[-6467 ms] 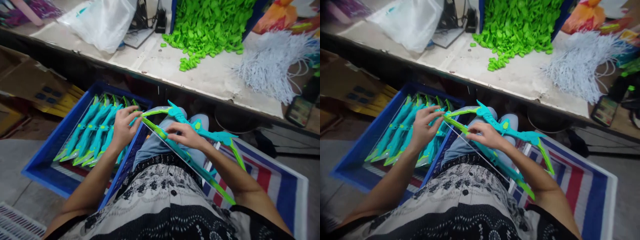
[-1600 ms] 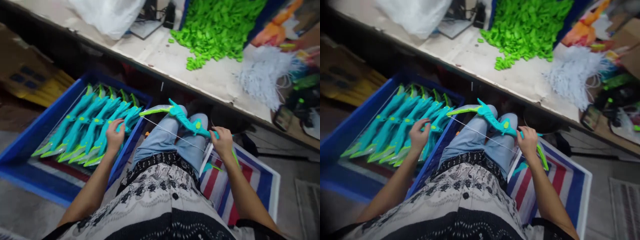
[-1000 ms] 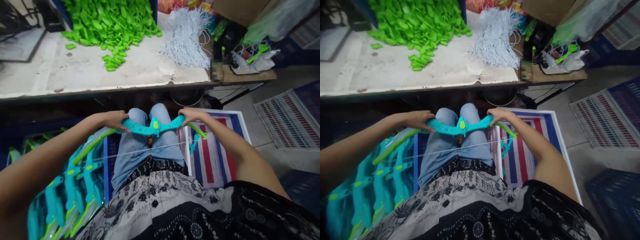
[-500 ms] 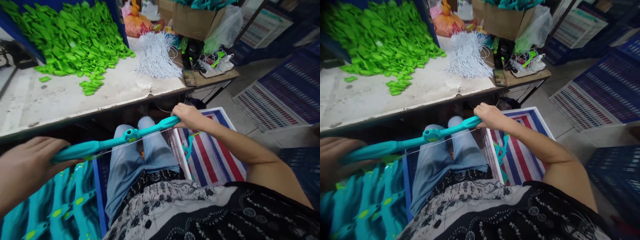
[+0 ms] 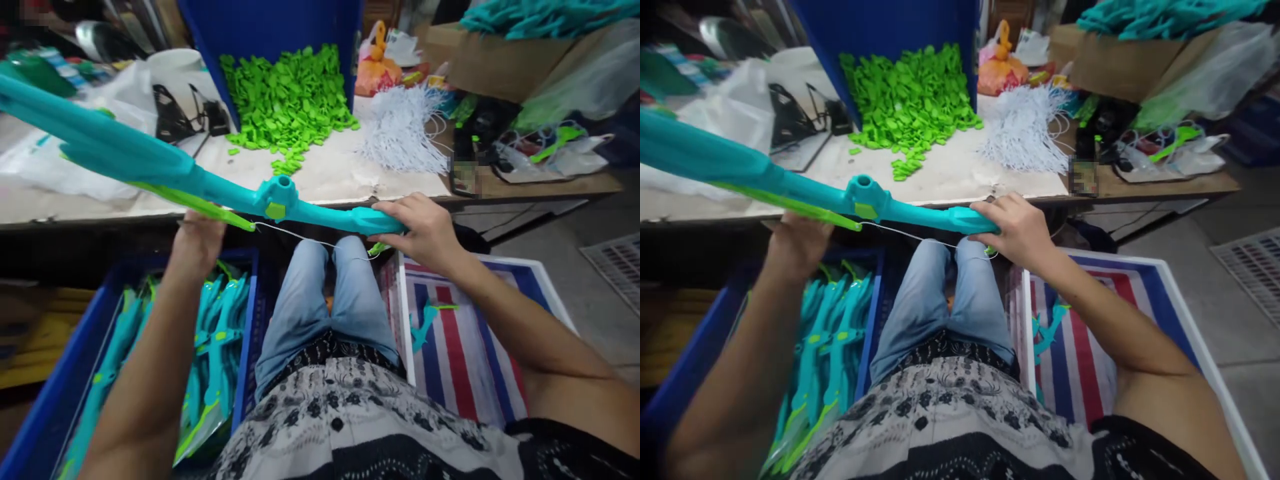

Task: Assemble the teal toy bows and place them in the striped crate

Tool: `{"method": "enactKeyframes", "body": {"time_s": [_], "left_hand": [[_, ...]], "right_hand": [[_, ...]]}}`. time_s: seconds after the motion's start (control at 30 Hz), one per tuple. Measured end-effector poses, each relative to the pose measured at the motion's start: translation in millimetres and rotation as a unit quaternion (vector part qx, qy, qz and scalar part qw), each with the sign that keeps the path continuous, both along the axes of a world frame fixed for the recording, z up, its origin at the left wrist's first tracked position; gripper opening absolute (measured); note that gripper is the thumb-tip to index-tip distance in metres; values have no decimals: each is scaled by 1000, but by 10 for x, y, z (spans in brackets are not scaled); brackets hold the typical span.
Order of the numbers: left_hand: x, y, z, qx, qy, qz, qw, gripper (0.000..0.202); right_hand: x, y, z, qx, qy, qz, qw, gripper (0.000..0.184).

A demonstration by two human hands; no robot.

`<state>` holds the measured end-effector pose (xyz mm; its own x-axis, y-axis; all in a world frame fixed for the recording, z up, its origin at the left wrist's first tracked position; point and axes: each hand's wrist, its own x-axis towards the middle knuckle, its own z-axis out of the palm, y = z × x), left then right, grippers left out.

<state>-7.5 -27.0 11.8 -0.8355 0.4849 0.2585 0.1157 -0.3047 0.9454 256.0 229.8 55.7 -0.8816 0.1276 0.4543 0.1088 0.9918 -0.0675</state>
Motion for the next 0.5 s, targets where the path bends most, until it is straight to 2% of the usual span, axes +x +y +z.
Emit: {"method": "enactKeyframes", "body": {"time_s": [0.07,0.13,0.23,0.3,0.37,0.4,0.43,0.5], "left_hand": [[159,112,51,97,-53,-63,992,79],[337,134,184,156,-94,-101,978,75],[506,83,450,169,-115,-145,968,72],[507,45,597,175,-82,-157,969,68],[460,-17,649,164,-24,-108,980,61],[448,-65,620,149,-7,-56,987,57],[459,-123,548,134,-3,22,991,54],[580,-242,275,90,-43,177,979,57]], "right_hand": [[-166,-102,-79,-12,19,5,1000,47],[-337,-223,-157,-31,42,8,999,48],[-586,-459,-223,-70,71,31,995,51],[-735,-638,-230,-90,76,61,991,52],[-859,-793,-226,-102,73,87,988,52],[-912,-850,-226,-107,72,91,988,52],[-960,-890,-229,-111,73,90,987,52],[-1051,-933,-249,-129,84,78,985,54]]}}
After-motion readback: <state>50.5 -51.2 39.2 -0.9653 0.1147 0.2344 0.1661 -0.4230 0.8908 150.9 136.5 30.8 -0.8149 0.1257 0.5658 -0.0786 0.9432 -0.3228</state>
